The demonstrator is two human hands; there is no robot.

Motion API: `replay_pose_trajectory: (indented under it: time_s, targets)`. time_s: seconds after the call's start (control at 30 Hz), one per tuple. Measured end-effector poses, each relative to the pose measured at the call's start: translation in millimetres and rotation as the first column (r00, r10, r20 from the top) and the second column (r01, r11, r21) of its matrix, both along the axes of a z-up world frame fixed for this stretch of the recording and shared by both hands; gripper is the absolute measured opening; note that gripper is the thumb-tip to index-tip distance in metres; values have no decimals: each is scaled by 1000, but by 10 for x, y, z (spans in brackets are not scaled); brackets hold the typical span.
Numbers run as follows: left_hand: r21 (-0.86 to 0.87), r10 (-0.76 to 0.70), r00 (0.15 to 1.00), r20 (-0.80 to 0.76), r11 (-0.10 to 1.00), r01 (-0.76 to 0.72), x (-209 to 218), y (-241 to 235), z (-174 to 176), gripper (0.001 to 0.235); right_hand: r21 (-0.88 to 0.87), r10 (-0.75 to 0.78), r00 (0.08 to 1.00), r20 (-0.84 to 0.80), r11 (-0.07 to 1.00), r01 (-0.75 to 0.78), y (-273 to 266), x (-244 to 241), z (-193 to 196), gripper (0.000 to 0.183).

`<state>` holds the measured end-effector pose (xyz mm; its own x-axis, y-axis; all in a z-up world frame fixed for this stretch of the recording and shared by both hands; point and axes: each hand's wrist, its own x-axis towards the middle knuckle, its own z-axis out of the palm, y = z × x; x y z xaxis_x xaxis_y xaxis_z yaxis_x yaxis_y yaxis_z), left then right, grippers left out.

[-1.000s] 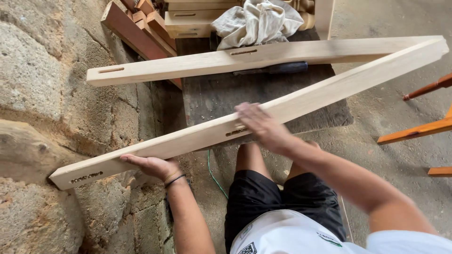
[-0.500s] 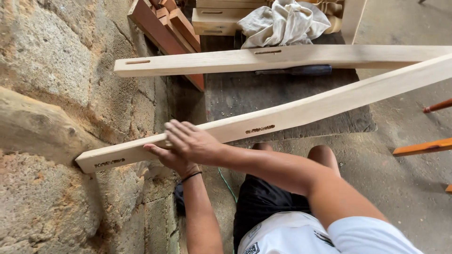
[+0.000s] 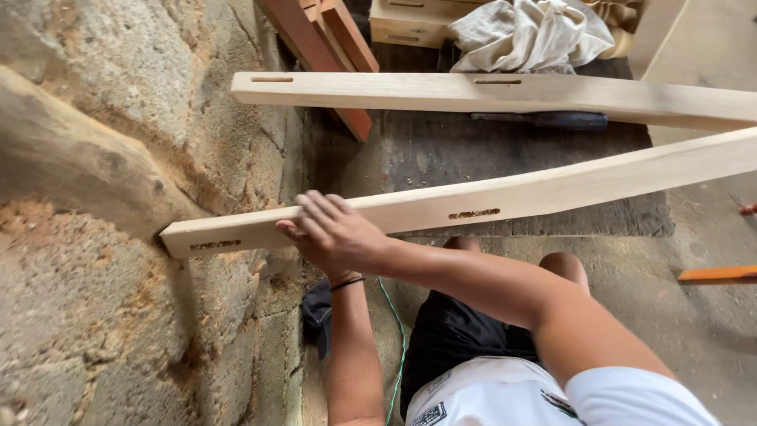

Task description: The person uses a chisel to carve a groove along the length of a wooden plank resting on a stone ledge. After carving, the person wipes the plank with a cloth to remove wood shavings.

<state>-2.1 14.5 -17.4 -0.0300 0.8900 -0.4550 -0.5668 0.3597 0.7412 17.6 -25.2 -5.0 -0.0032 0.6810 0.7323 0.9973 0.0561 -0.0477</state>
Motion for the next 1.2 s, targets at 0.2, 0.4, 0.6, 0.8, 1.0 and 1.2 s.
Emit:
replay_pose_trajectory:
  time_s: [0.2, 0.4, 0.6, 0.8, 1.0, 1.2]
  targets:
    - [-15, 30, 993, 115, 999, -28, -78, 51, -114, 72, -278, 28, 801, 598, 944, 175, -376, 511, -37, 37]
    - [157, 189, 969, 159, 964, -213, -169, 243, -115, 71, -269, 35, 990, 134, 963, 2, -1104, 883, -70, 30]
    - [135, 94, 978, 187, 984, -120, -93, 227, -284, 59, -210, 217, 967, 132, 960, -186, 5, 327, -136, 40]
    - [289, -117, 929, 352, 957, 11, -82, 325, -1016, 53, -276, 287, 957, 41, 924, -265, 226, 192, -60, 47]
    - [129, -103, 945, 310, 990, 66, -230, 224, -588, 59, -316, 136, 966, 220, 947, -61, -717, 768, -192, 44]
    - [139, -232, 831, 505, 972, 187, -233, 343, -1234, 46, -154, 182, 957, 224, 977, -150, 428, 88, -222, 34]
